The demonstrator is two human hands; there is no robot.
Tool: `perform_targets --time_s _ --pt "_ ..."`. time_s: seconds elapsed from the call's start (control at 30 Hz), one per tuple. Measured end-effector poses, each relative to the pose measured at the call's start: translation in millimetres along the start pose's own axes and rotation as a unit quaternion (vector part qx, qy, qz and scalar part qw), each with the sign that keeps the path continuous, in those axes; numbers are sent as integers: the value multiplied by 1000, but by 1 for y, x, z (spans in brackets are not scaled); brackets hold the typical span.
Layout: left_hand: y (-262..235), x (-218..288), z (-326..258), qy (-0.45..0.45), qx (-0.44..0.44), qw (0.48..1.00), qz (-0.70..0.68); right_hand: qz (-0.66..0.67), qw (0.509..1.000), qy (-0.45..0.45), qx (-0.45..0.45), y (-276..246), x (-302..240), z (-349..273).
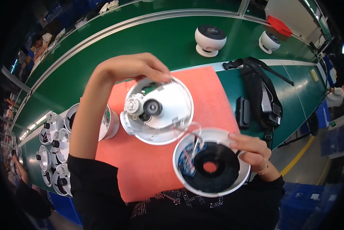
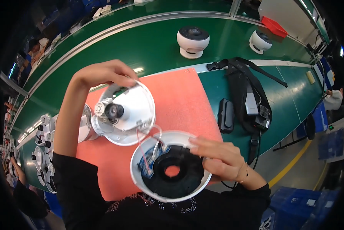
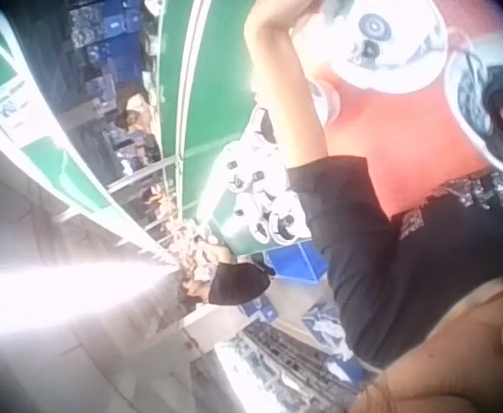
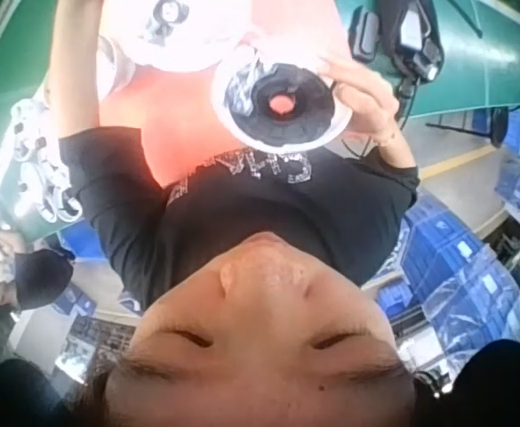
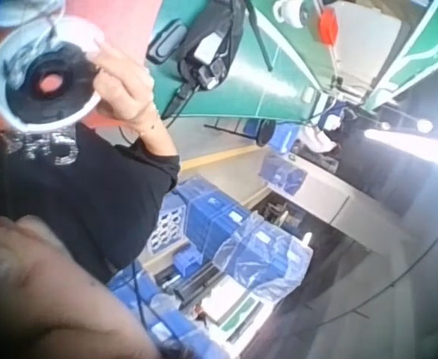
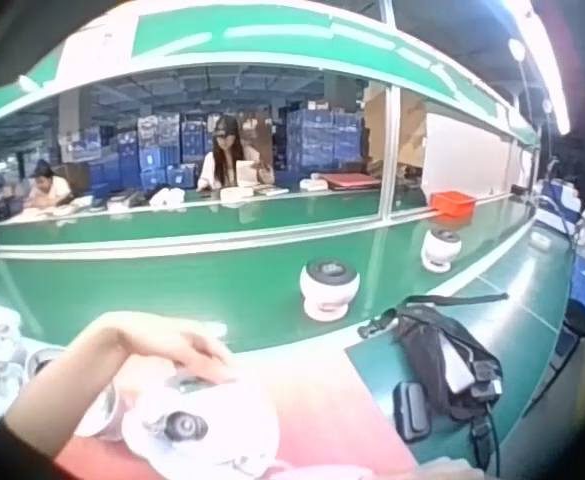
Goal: Assembling or inspecting electronic components of dome security cameras on a factory line.
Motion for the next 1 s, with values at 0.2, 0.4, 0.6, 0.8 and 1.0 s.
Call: perform_targets --time_s 0.2,0.4,0.6,0.8,1.0 --pt "92 20 69 91 -435 875 193 155 974 152 -70 26 -24 -1" --pt "113 31 11 176 -180 954 162 280 880 356 -142 33 -14 -2" --pt "143 -6 -108 157 426 889 56 467 707 525 -80 34 -5 15" --pt "210 -59 -138 47 437 895 -73 538 563 626 -53 56 16 26" --pt "225 -48 -138 60 391 916 62 542 546 639 -24 57 14 26"
Point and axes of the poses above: each hand's wrist, its own z-axis towards the middle knuckle, its own y-axis out of the palm, x = y × z, the point moved 1 cm from there along z, towards the middle knuckle, and after that the axes turned 1 degree about x, right-handed, at the moved point
